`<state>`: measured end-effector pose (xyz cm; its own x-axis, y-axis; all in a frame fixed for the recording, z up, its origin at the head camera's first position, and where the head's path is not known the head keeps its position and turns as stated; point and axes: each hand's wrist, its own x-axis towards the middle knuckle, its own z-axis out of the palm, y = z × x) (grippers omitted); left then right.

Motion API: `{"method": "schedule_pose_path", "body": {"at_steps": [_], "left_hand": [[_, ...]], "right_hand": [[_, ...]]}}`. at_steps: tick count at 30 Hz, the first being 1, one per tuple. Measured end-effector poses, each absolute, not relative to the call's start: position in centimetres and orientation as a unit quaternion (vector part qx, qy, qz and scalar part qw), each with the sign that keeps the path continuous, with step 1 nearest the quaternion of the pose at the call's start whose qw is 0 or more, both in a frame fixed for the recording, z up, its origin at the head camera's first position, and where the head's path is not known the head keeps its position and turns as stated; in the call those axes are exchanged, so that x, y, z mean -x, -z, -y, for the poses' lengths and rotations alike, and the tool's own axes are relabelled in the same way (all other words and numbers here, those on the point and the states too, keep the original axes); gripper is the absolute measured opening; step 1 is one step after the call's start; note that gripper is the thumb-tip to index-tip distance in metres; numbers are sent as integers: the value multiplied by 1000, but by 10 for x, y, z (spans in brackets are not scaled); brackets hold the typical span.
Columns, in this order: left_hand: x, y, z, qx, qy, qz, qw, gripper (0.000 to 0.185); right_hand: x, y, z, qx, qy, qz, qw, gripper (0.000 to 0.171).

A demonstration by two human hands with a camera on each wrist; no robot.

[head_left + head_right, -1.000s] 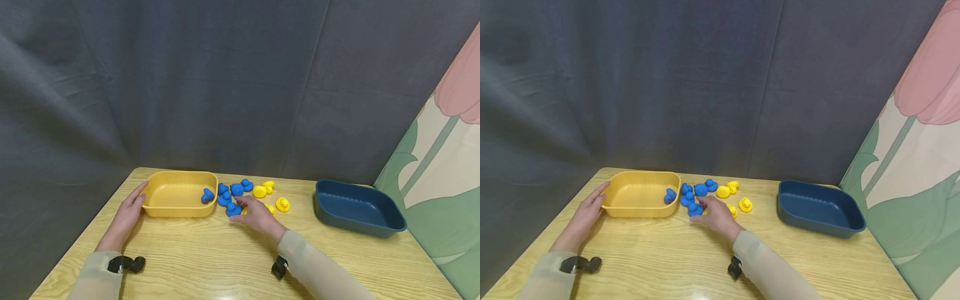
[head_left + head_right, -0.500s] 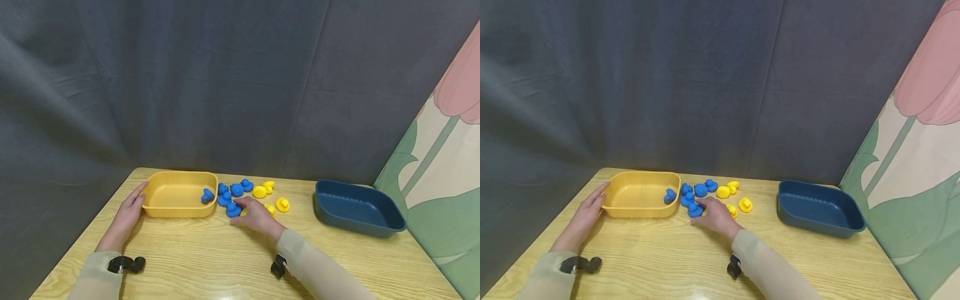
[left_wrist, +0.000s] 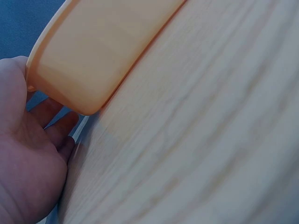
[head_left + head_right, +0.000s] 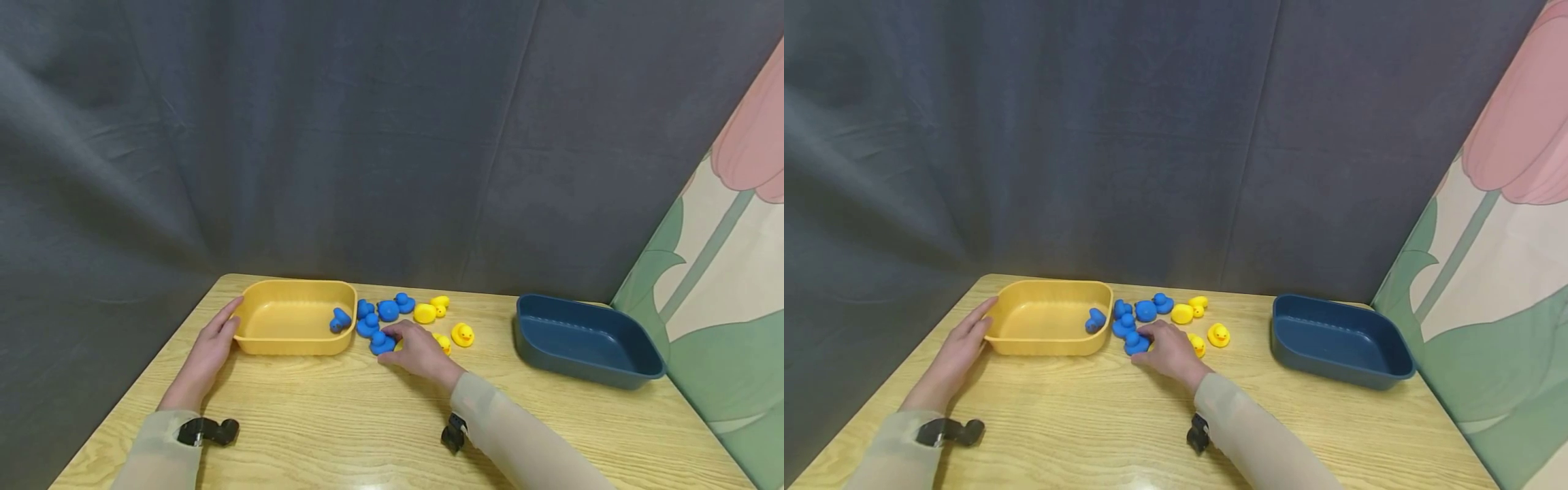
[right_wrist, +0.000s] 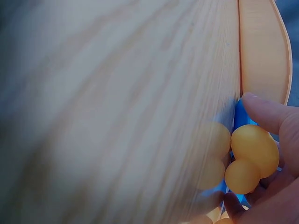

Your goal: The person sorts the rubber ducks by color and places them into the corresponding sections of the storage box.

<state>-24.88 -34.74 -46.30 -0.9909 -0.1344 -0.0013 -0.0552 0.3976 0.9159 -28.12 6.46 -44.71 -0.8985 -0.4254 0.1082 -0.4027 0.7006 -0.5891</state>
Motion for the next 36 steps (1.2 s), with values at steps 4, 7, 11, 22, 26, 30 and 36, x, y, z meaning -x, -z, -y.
{"method": "schedule_pose_path", "body": {"at_steps": [4,7,11,22,26,30,36], "left_hand": [[248,462,346,-55,547,834,38,61],[249,462,346,-54,551,832,40,61],[249,461,346,-54,553,831,41,61],[248,461,346,-55,554,830,39,61],[248,461,346,-55,552,831,38,62],[248,461,347,-56,550,832,38,62],[248,462,347,-56,550,833,39,62]], "right_hand": [[282,447,-64,219,312,-924,19,55],[282,447,-65,216,311,-925,20,54],[284,448,-64,211,308,-927,21,52],[281,446,-64,195,335,-921,29,50],[279,443,-65,192,356,-914,27,52],[277,441,-65,193,371,-908,16,50],[276,435,-65,197,408,-891,2,50]]}}
